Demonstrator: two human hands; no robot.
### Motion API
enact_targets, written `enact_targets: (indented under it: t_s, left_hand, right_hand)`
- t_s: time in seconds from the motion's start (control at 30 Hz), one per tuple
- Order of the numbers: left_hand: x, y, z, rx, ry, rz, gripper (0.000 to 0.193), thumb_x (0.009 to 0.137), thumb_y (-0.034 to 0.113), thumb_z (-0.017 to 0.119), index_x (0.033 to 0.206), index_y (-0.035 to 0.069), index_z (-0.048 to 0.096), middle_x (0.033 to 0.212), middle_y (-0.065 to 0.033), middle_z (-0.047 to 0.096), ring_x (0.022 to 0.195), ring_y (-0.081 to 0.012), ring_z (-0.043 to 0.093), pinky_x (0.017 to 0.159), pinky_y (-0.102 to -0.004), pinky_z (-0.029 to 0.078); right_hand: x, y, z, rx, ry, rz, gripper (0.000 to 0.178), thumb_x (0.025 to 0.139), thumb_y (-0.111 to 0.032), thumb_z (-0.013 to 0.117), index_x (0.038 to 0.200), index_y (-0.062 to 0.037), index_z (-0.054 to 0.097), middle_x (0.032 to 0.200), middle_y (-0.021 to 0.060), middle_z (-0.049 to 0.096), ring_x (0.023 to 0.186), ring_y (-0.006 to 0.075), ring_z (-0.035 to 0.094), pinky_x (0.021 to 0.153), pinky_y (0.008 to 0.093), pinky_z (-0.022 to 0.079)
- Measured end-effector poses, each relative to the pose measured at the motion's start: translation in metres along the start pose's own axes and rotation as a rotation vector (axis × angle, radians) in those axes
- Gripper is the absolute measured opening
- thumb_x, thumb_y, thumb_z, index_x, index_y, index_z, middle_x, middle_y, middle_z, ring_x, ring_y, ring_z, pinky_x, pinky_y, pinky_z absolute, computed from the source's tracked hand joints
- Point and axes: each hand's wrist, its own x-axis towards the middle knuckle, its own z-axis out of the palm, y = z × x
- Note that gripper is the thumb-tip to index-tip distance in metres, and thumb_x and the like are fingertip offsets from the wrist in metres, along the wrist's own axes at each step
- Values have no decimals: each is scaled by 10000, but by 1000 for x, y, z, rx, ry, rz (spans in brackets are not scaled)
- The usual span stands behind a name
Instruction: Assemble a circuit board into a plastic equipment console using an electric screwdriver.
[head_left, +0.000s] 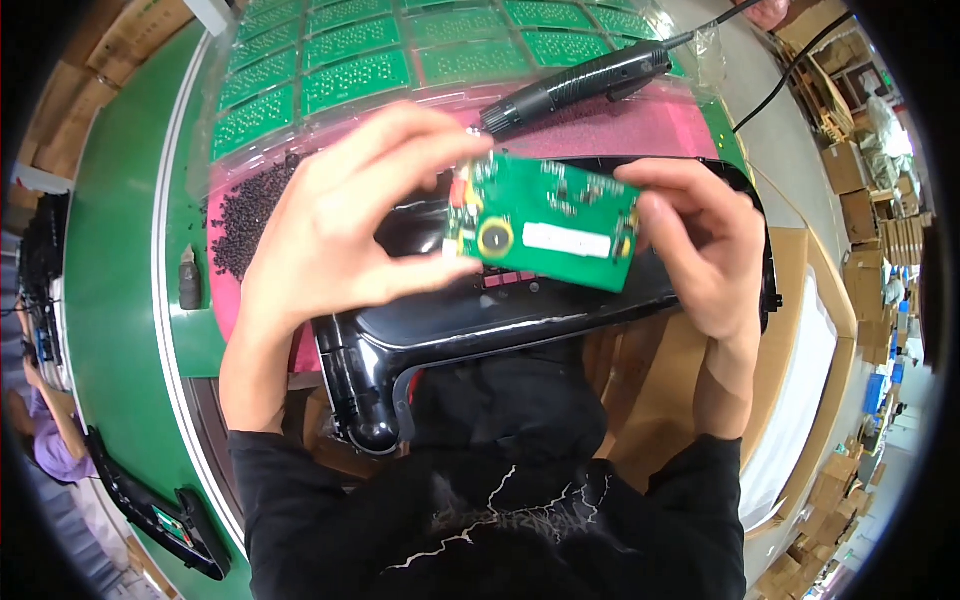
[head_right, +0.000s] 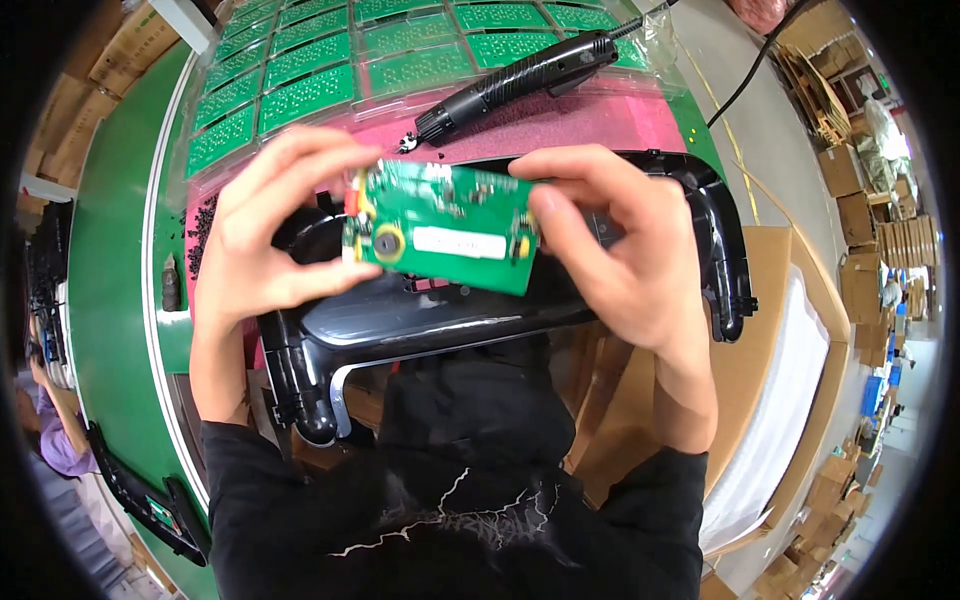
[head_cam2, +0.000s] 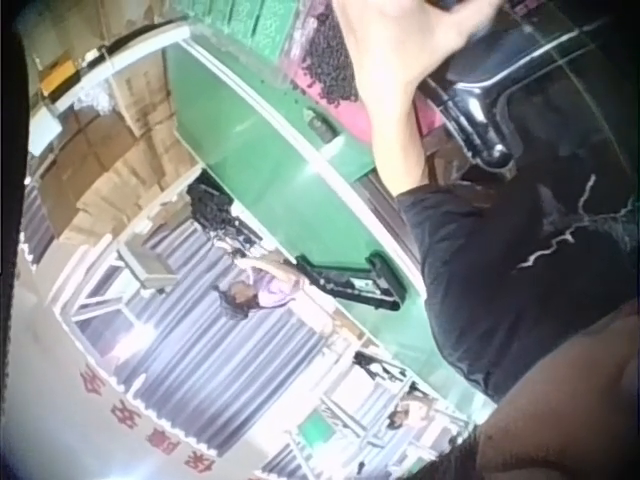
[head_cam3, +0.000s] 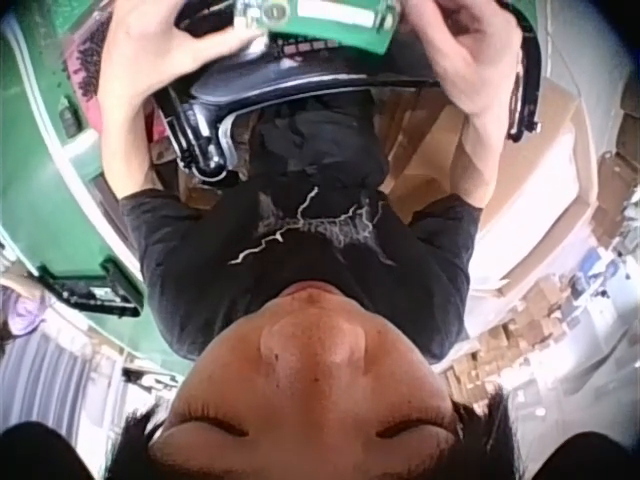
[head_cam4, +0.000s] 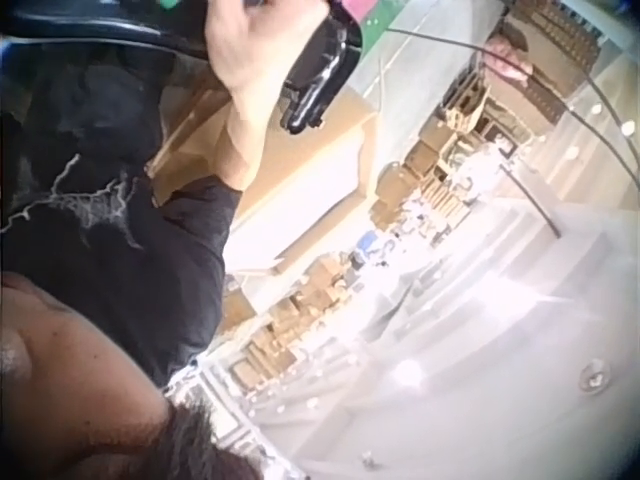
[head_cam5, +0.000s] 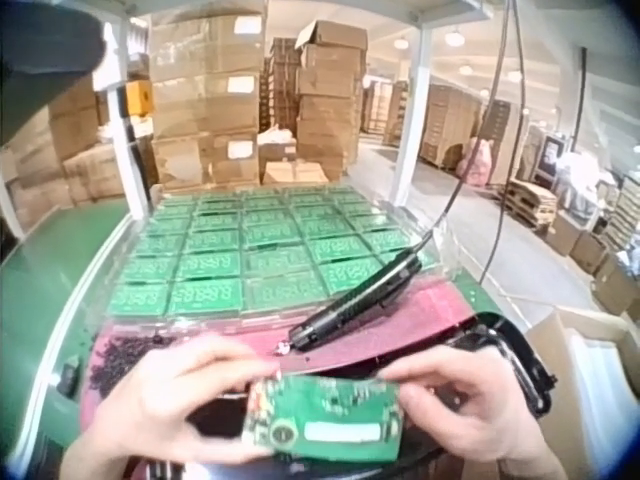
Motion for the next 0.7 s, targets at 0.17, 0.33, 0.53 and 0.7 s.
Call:
enact_targets:
  t_s: [0.17,0.33,0.53,0.7]
  left_hand:
    - [-9,4,8,-13,-238,-89,556,541,222,811,1024,33,612,919,-70,593,651,-167,586,539,-269,479]
    - [-10,9,14,-11,-455,-295,567,547,238,815,1003,47,537,728,-83,577,585,-215,584,529,-324,462]
    - [-5,8,23,150,-534,-417,585,598,281,809,1007,37,469,691,-143,589,662,-332,603,577,-416,465]
    - [-9,6,28,187,-554,-411,567,640,287,797,995,22,444,765,-187,626,737,-376,629,595,-430,503]
  right_hand:
    - [-25,21,-6,90,-210,-24,664,533,-155,886,1067,4,526,908,74,639,836,132,627,770,261,487]
    - [-19,40,3,-78,-299,-4,541,558,-183,839,1000,-19,575,898,70,636,806,207,634,738,285,486]
    - [-5,62,12,-80,-250,-112,538,566,-121,803,1046,-25,581,1124,104,575,976,217,553,736,294,436]
    - [-7,61,14,-151,-239,-83,524,599,-119,786,1069,-39,570,1125,81,552,950,236,556,723,309,465]
